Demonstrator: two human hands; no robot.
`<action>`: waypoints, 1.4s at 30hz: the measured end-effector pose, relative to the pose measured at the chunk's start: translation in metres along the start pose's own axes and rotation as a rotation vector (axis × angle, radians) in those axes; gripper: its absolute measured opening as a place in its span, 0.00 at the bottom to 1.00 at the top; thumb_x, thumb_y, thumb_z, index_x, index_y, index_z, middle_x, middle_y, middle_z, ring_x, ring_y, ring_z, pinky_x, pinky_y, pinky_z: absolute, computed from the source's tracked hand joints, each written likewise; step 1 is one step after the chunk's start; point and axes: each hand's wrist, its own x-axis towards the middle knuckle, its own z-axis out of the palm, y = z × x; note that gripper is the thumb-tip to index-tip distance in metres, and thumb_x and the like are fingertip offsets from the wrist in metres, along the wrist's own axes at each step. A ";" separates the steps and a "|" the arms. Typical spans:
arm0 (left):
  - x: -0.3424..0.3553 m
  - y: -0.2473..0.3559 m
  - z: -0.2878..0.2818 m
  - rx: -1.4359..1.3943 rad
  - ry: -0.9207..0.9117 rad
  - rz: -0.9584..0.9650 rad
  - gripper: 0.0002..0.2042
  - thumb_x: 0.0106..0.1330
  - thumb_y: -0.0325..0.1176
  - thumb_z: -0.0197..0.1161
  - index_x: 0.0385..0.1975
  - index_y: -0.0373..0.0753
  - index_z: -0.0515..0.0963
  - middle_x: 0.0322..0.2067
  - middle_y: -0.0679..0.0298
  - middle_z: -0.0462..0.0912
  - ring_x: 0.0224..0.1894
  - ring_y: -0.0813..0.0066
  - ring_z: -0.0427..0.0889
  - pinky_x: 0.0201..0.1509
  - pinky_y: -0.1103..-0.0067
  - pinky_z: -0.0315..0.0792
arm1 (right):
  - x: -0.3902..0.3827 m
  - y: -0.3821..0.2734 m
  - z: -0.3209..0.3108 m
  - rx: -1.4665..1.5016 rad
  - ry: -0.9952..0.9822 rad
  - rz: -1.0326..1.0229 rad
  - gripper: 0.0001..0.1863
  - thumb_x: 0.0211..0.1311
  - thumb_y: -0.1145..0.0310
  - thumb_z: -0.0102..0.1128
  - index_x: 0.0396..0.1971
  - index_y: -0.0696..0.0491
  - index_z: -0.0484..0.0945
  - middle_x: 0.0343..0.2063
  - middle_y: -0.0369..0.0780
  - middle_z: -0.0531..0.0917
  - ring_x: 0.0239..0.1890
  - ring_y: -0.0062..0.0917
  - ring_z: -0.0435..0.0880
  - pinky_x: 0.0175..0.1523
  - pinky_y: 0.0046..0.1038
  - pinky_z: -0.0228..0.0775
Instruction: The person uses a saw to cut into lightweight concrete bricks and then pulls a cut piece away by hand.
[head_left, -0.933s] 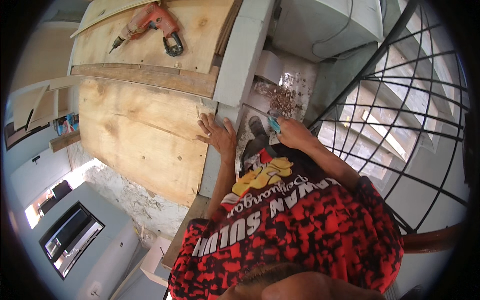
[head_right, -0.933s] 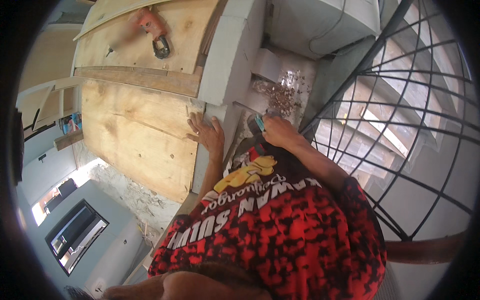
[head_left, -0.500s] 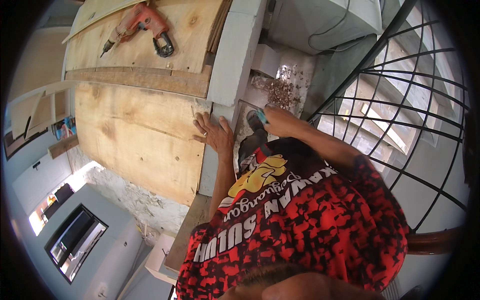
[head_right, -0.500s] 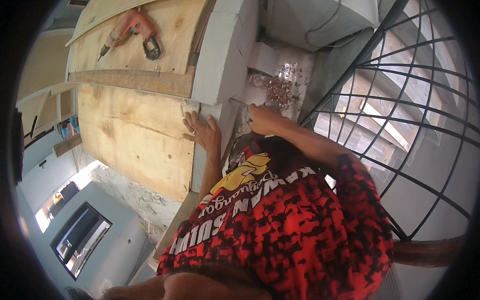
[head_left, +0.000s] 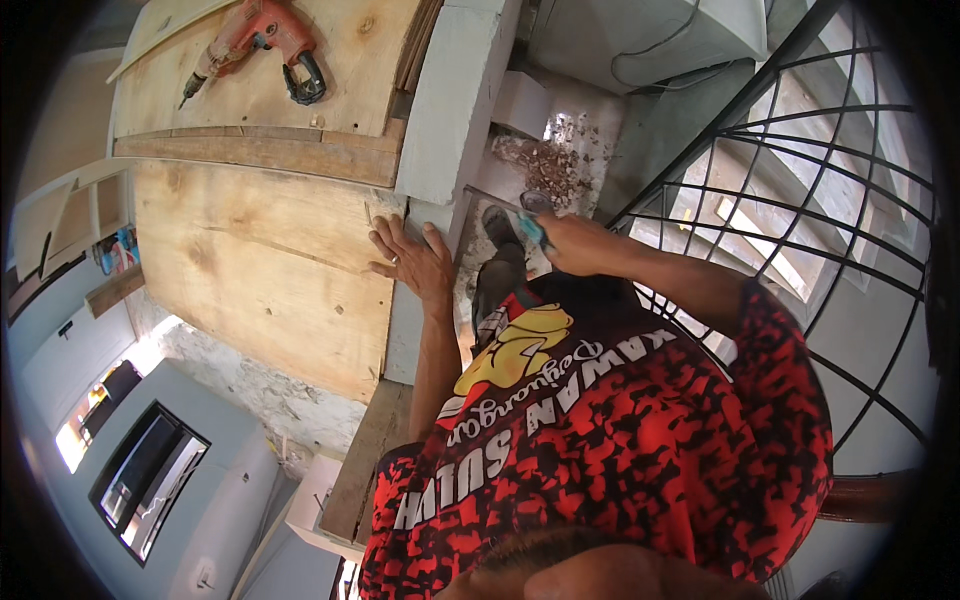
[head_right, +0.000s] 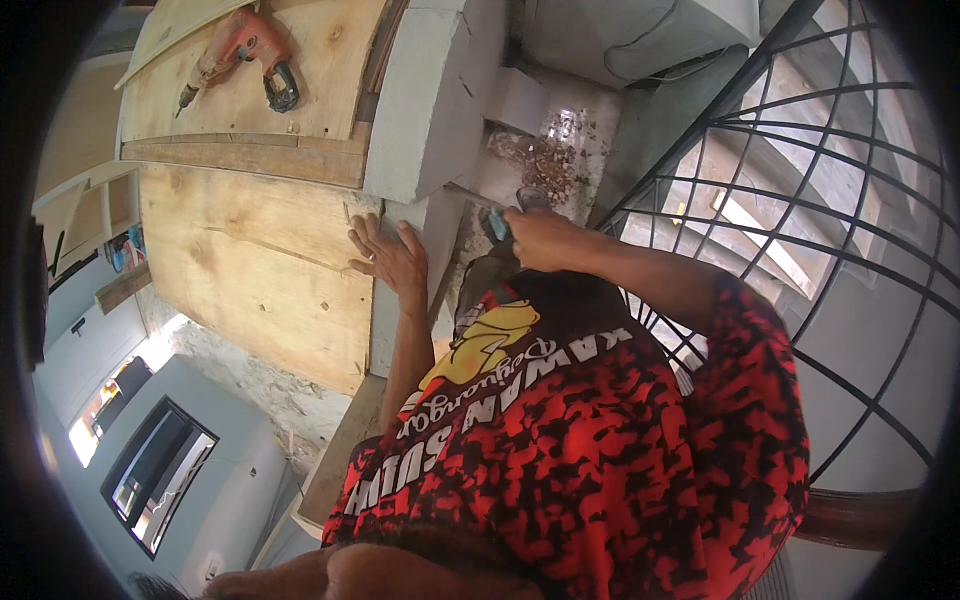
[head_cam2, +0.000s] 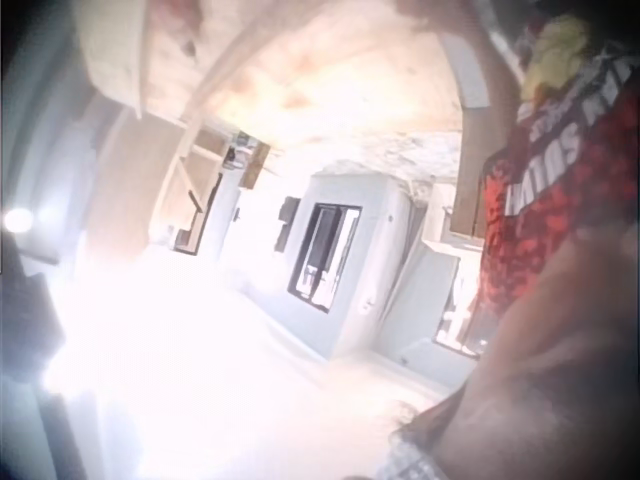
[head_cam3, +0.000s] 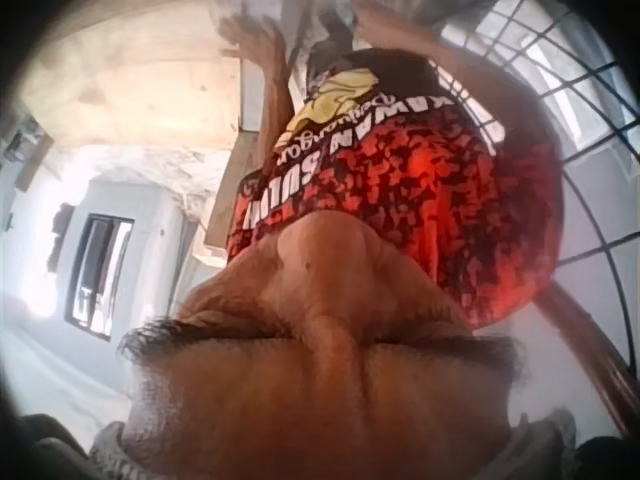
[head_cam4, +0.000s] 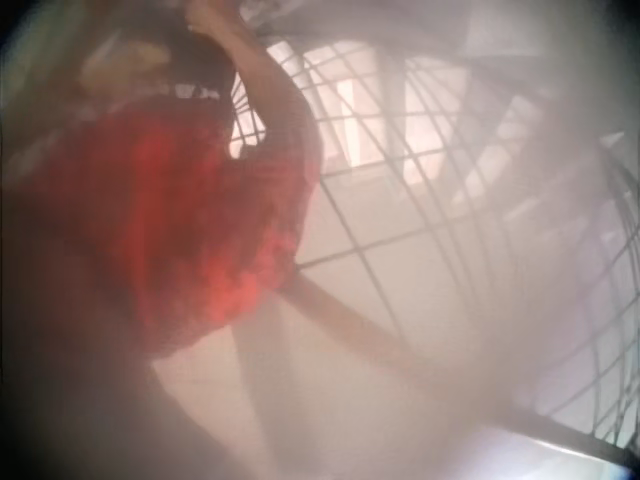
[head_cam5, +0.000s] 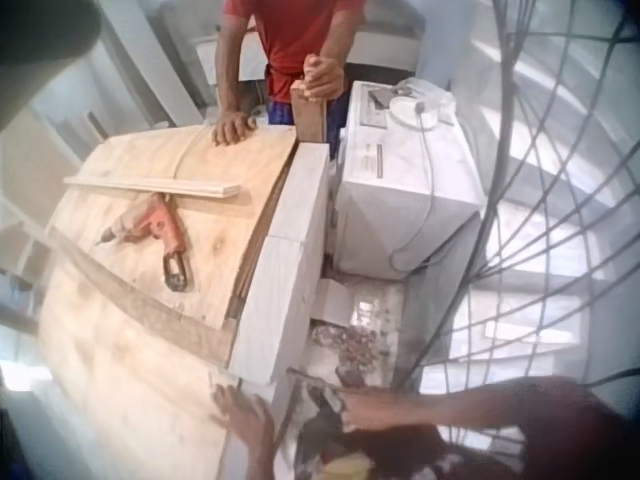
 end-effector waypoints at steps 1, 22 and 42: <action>-0.001 0.001 0.002 0.005 -0.002 0.000 0.27 0.69 0.49 0.46 0.63 0.41 0.56 0.68 0.54 0.53 0.71 0.50 0.45 0.63 0.37 0.33 | -0.009 0.003 -0.004 0.019 -0.004 0.015 0.18 0.53 0.72 0.53 0.44 0.62 0.68 0.30 0.58 0.80 0.37 0.52 0.80 0.42 0.46 0.71; 0.005 0.001 -0.004 -0.004 -0.015 -0.050 0.28 0.65 0.47 0.51 0.62 0.43 0.59 0.68 0.60 0.53 0.71 0.57 0.45 0.66 0.41 0.31 | 0.084 0.042 0.049 -0.082 0.111 0.007 0.20 0.52 0.67 0.57 0.45 0.61 0.70 0.37 0.57 0.79 0.41 0.53 0.78 0.47 0.45 0.70; 0.016 0.005 0.007 0.046 0.022 0.011 0.28 0.67 0.47 0.49 0.65 0.42 0.56 0.69 0.58 0.51 0.72 0.56 0.45 0.64 0.39 0.35 | 0.112 0.037 0.032 0.014 0.030 0.038 0.20 0.50 0.70 0.55 0.43 0.65 0.70 0.34 0.58 0.80 0.40 0.51 0.80 0.46 0.45 0.71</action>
